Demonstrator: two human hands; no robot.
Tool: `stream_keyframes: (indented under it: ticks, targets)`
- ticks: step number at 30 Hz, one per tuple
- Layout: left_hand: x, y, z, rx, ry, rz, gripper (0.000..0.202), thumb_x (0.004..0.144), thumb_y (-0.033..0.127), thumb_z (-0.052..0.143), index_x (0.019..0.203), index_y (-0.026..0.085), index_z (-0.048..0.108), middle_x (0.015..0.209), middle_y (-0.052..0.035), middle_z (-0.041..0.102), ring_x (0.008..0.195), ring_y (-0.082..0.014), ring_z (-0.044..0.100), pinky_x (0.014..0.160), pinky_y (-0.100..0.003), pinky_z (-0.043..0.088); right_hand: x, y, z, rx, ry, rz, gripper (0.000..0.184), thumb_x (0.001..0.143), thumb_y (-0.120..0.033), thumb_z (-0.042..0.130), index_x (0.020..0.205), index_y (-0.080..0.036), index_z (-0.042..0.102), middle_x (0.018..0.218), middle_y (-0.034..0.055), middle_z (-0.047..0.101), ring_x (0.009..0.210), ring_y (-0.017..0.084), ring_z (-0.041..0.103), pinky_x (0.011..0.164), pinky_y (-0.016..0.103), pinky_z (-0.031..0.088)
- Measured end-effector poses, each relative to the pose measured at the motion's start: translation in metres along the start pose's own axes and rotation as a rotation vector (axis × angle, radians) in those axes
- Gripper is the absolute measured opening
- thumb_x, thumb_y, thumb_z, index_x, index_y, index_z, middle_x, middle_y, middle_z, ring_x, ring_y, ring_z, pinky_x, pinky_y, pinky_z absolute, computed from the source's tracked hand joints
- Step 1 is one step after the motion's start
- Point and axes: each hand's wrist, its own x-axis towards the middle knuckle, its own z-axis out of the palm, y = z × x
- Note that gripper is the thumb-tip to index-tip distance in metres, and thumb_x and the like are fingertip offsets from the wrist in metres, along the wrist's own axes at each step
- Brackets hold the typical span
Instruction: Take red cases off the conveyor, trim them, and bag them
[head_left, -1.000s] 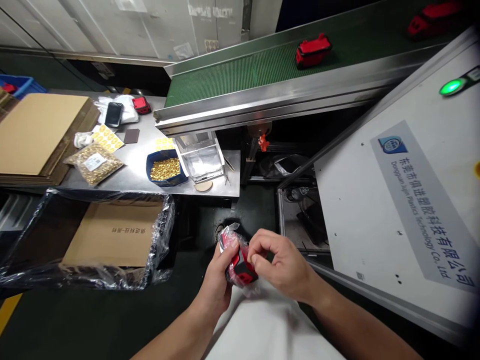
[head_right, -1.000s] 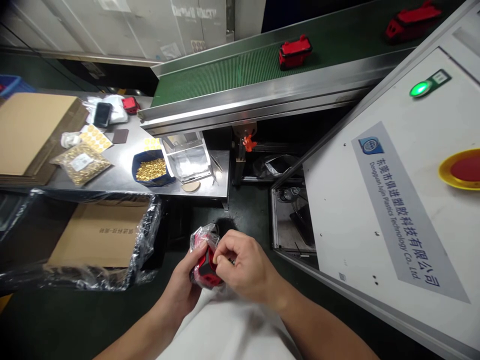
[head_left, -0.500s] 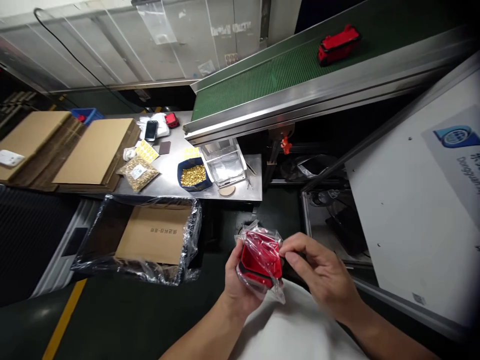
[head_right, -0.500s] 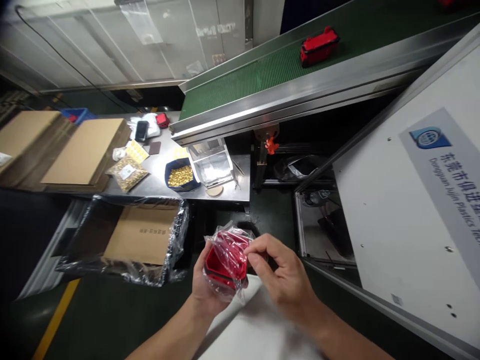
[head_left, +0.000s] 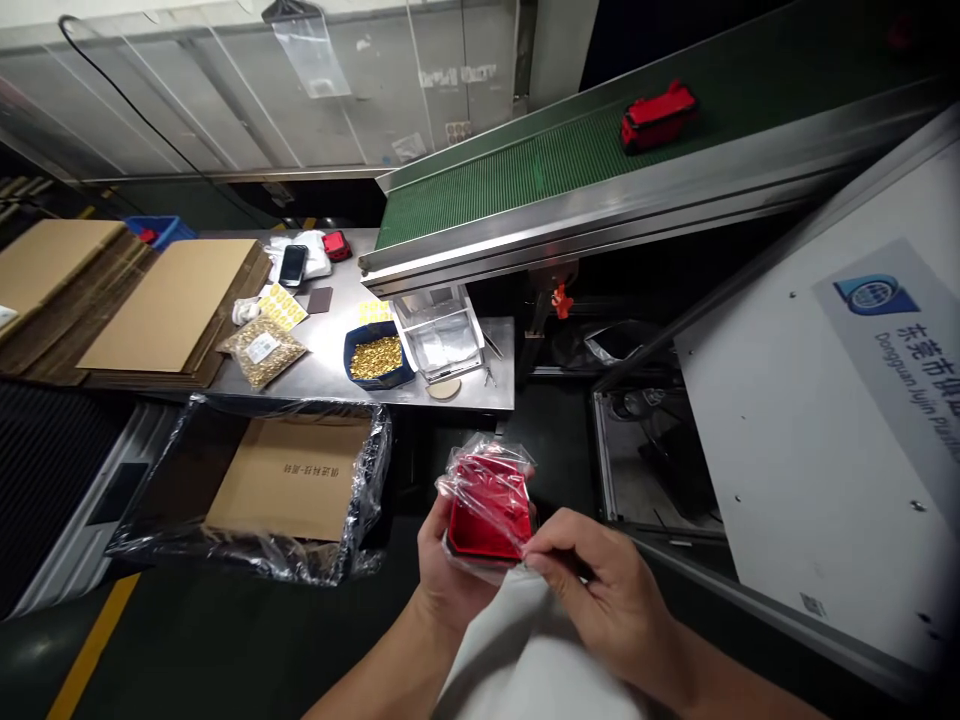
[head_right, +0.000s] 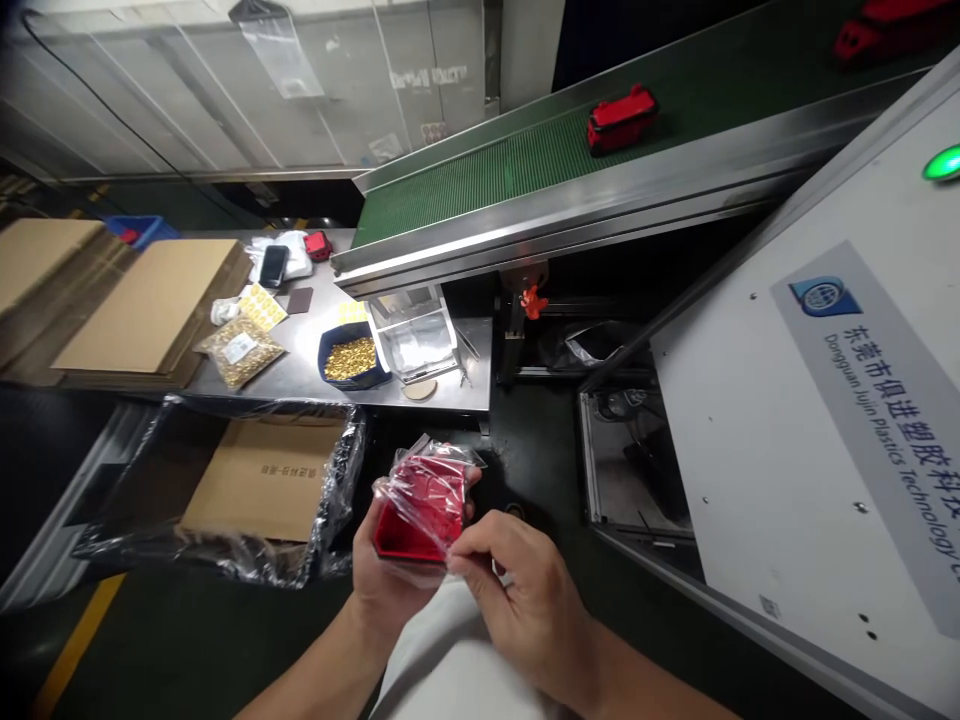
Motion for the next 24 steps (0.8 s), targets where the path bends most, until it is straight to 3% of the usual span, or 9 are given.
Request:
stream_keyframes:
  ticks: [3,5,8,11,14,19,24]
  targets:
    - [0.002,0.002,0.007,0.015,-0.039,0.002,0.069,0.091,0.061,0.044,0.131,0.005,0.056,0.130,-0.0236,0.059,0.090,-0.0279,0.064,0.078,-0.037,0.052,-0.002,0.001,-0.002,0.129,0.153,0.180,0.009,0.098,-0.027,0.051,0.091,-0.022,0.056,0.077,-0.0023,0.056,0.066,0.010,0.053,0.061,0.022,0.043]
    - [0.001,0.002,0.011,-0.001,-0.052,-0.012,0.068,0.091,0.062,0.044,0.132,0.009,0.056,0.128,-0.0214,0.061,0.088,-0.0266,0.065,0.076,-0.036,0.052,-0.002,0.000,-0.004,0.152,0.194,0.237,0.012,0.098,-0.030,0.050,0.090,-0.022,0.054,0.075,-0.0022,0.055,0.065,0.010,0.052,0.059,0.022,0.042]
    - [-0.001,0.001,0.015,-0.035,-0.020,-0.011,0.060,0.091,0.059,0.045,0.130,0.016,0.059,0.121,-0.0163,0.065,0.087,-0.0255,0.065,0.078,-0.035,0.052,-0.002,-0.003,-0.007,0.163,0.120,0.199,0.015,0.092,-0.035,0.059,0.089,-0.021,0.053,0.074,-0.0023,0.052,0.064,0.011,0.048,0.059,0.024,0.041]
    - [-0.002,0.001,0.016,-0.031,-0.014,-0.030,0.064,0.089,0.058,0.049,0.129,0.009,0.059,0.123,-0.0184,0.064,0.091,-0.0272,0.064,0.082,-0.036,0.052,-0.002,-0.009,-0.007,0.116,-0.024,0.126,0.021,0.082,-0.033,0.070,0.085,-0.020,0.054,0.073,-0.0025,0.052,0.063,0.012,0.046,0.059,0.025,0.039]
    - [-0.002,0.001,0.017,-0.007,-0.023,-0.021,0.066,0.087,0.057,0.054,0.131,0.008,0.058,0.129,-0.0196,0.061,0.094,-0.0286,0.063,0.085,-0.038,0.051,-0.002,-0.012,-0.007,0.074,-0.103,0.118,0.015,0.088,-0.026,0.061,0.077,-0.019,0.054,0.071,-0.0015,0.053,0.064,0.011,0.047,0.059,0.025,0.037]
    - [-0.001,0.003,0.023,0.040,0.006,0.036,0.064,0.085,0.057,0.058,0.140,0.025,0.049,0.124,-0.0131,0.065,0.100,-0.0310,0.063,0.085,-0.041,0.051,-0.003,-0.003,-0.009,0.247,-0.077,0.206,0.025,0.097,-0.034,0.049,0.077,-0.019,0.054,0.071,-0.0014,0.050,0.066,0.012,0.045,0.063,0.027,0.036]
    - [-0.009,0.005,0.029,0.171,0.055,0.068,0.087,0.068,0.050,0.077,0.145,0.028,0.043,0.125,-0.0115,0.065,0.095,-0.0344,0.065,0.078,-0.043,0.053,-0.010,0.010,-0.005,0.409,-0.078,0.337,0.032,0.099,-0.042,0.045,0.077,-0.019,0.048,0.068,-0.0020,0.047,0.062,0.012,0.040,0.060,0.027,0.034]
